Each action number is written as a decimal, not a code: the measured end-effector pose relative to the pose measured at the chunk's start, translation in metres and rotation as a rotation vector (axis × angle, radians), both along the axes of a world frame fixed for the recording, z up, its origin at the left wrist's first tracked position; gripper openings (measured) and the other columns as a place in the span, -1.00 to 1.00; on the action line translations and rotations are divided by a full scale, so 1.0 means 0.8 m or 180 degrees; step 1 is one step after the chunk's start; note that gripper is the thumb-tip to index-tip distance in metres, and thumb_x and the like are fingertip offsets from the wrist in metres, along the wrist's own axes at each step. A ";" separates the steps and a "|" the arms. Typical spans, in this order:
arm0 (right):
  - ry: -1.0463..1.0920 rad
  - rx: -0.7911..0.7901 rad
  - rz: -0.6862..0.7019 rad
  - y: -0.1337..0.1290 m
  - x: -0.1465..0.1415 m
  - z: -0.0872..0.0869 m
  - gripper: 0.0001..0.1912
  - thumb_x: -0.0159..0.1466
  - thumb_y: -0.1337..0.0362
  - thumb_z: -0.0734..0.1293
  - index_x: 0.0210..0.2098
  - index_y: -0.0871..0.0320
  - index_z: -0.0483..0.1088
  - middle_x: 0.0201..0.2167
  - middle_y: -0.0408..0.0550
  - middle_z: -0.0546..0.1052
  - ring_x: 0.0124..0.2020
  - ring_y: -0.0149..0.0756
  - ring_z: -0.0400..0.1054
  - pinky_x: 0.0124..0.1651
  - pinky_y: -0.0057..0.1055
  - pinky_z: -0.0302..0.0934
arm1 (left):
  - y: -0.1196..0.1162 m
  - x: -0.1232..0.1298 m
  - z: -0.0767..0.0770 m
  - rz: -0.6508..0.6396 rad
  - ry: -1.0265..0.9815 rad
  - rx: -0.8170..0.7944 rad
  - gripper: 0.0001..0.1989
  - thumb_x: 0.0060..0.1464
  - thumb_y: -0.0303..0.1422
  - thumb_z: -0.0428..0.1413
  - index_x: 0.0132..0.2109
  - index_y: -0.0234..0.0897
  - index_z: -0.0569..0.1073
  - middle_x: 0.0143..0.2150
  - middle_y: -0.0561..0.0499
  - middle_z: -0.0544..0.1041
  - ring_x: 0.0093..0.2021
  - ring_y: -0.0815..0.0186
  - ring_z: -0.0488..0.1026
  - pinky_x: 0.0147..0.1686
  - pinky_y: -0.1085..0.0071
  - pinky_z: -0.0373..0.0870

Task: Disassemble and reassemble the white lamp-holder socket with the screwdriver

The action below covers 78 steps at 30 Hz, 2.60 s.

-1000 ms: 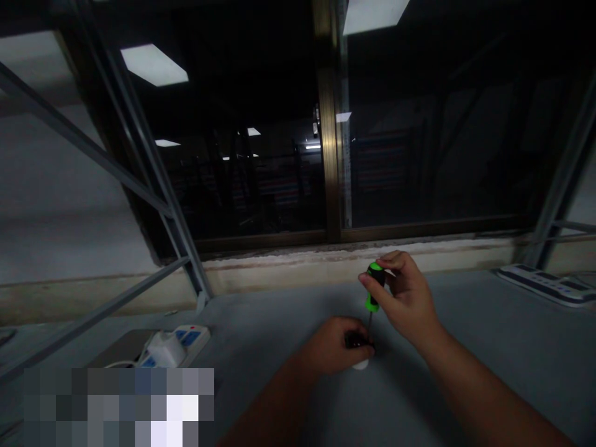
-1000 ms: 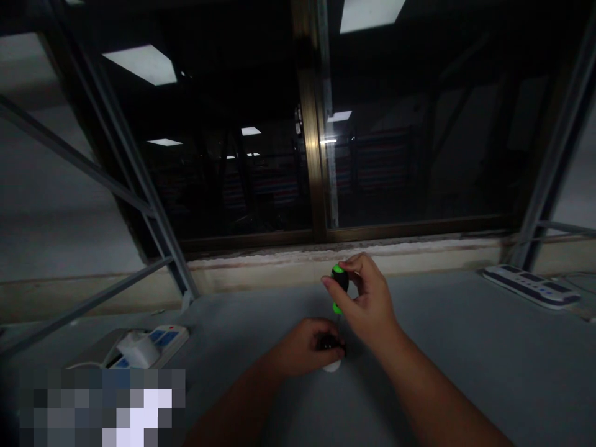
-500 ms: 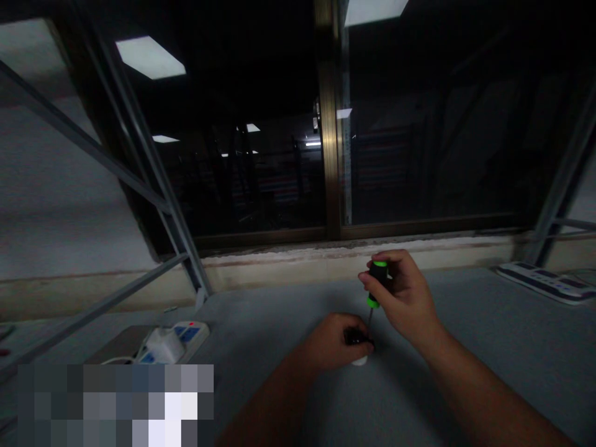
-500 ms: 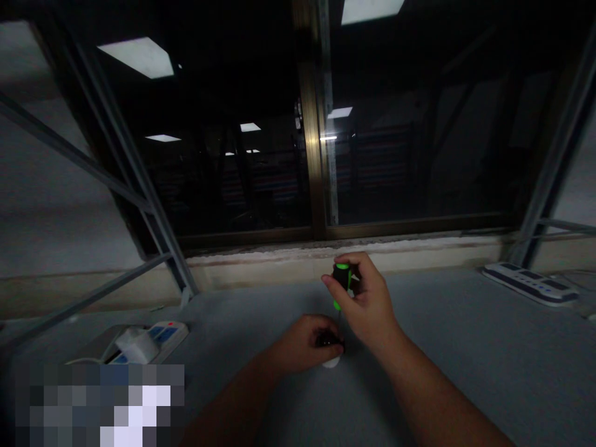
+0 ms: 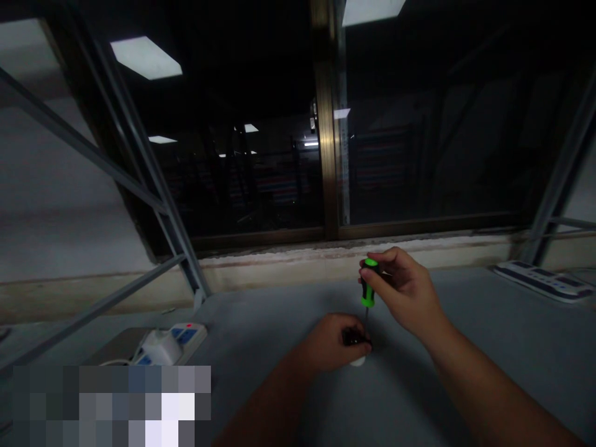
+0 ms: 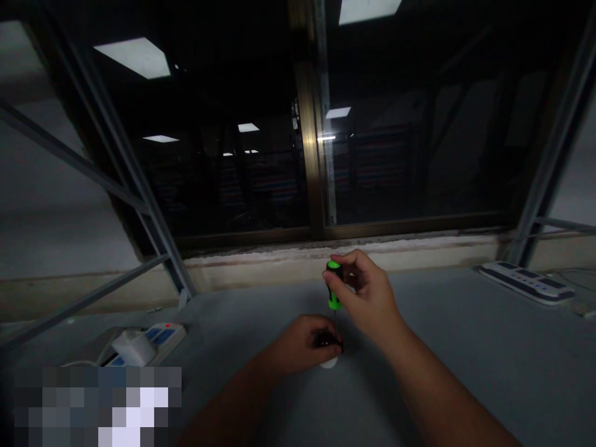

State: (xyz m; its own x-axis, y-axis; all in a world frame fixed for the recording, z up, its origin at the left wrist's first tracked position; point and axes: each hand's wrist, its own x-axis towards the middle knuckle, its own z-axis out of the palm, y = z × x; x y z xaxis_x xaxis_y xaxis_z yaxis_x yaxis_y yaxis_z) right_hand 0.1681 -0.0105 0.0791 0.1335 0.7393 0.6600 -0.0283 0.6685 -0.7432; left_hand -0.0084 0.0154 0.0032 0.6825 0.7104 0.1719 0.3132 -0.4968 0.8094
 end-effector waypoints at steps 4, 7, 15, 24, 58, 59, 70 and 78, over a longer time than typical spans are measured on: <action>0.0001 0.0219 -0.0280 0.006 -0.002 -0.005 -0.70 0.17 0.19 0.52 -0.25 0.06 0.33 -0.41 -0.19 0.43 -0.42 -0.39 0.35 -0.38 -0.42 0.34 | 0.001 -0.001 0.000 0.0005 0.0042 0.0048 -0.81 0.05 -0.33 0.27 -0.20 -0.35 0.60 -0.35 -0.03 0.58 -0.36 0.31 0.48 -0.34 0.44 0.34; 0.0015 0.0310 -0.0350 0.007 -0.002 -0.010 -0.69 0.19 0.18 0.51 -0.24 0.05 0.30 -0.35 -0.17 0.41 -0.36 -0.37 0.37 -0.38 -0.44 0.34 | 0.001 -0.001 0.000 -0.0007 0.0039 0.0044 -0.79 0.06 -0.31 0.27 -0.19 -0.35 0.60 -0.34 -0.04 0.59 -0.35 0.31 0.48 -0.33 0.44 0.35; -0.0177 0.0077 0.0305 -0.001 -0.009 -0.026 -0.62 0.33 0.21 0.39 0.09 -0.08 0.24 -0.10 -0.08 0.52 -0.18 -0.31 0.52 -0.11 -0.26 0.47 | 0.002 0.001 -0.004 -0.0045 -0.0012 -0.0057 -0.82 0.06 -0.34 0.24 -0.21 -0.38 0.58 -0.32 -0.07 0.61 -0.33 0.26 0.52 -0.32 0.40 0.37; 0.0125 0.0023 -0.0079 0.023 0.012 -0.048 -0.30 0.28 0.15 0.43 0.31 -0.08 0.09 -0.20 -0.10 0.57 -0.35 -0.28 0.56 -0.20 -0.20 0.51 | 0.000 -0.001 -0.003 -0.0009 0.0021 0.0123 -0.81 0.09 -0.30 0.25 -0.19 -0.32 0.53 -0.31 -0.02 0.56 -0.31 0.31 0.46 -0.29 0.43 0.34; -0.1094 -0.1574 -0.1234 0.142 0.072 -0.175 -0.43 0.15 0.09 0.33 0.14 0.09 0.37 -0.59 -0.26 0.44 -0.51 -0.28 0.40 -0.41 -0.43 0.14 | 0.022 -0.004 -0.031 0.1157 0.0607 0.1331 -0.89 0.26 -0.32 -0.01 -0.22 -0.23 0.36 -0.31 0.00 0.42 -0.24 0.24 0.36 -0.21 0.37 0.25; -0.1126 -0.1588 -0.1241 0.143 0.071 -0.174 -0.44 0.15 0.10 0.33 0.14 0.09 0.37 -0.58 -0.25 0.44 -0.50 -0.27 0.41 -0.40 -0.42 0.14 | 0.021 -0.004 -0.030 0.1210 0.0661 0.1379 -0.89 0.27 -0.32 -0.02 -0.21 -0.22 0.36 -0.30 -0.01 0.42 -0.22 0.23 0.37 -0.19 0.35 0.25; -0.1341 -0.1782 -0.1268 0.139 0.063 -0.163 -0.45 0.20 0.10 0.33 0.18 0.02 0.32 -0.46 -0.19 0.52 -0.39 -0.24 0.46 -0.33 -0.40 0.19 | 0.020 -0.002 -0.023 0.1691 0.1058 0.1562 -0.84 0.32 -0.27 -0.07 -0.18 -0.20 0.33 -0.29 -0.02 0.44 -0.26 0.23 0.41 -0.22 0.34 0.28; -0.1586 -0.1911 -0.1307 0.136 0.061 -0.159 -0.43 0.22 0.05 0.33 0.20 -0.01 0.30 -0.38 -0.14 0.56 -0.31 -0.17 0.50 -0.24 -0.35 0.24 | 0.021 -0.002 -0.027 0.1980 0.1170 0.1625 -0.88 0.32 -0.28 -0.07 -0.17 -0.19 0.31 -0.28 -0.01 0.45 -0.28 0.25 0.43 -0.24 0.37 0.28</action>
State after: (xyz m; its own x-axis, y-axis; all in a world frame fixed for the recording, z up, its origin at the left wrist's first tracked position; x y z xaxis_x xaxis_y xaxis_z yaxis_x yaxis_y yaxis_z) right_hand 0.2166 0.0980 -0.0482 0.2650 0.9369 0.2278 0.5496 0.0474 -0.8341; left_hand -0.0096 0.0319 -0.0185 0.2724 0.8680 0.4153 0.8438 -0.4229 0.3305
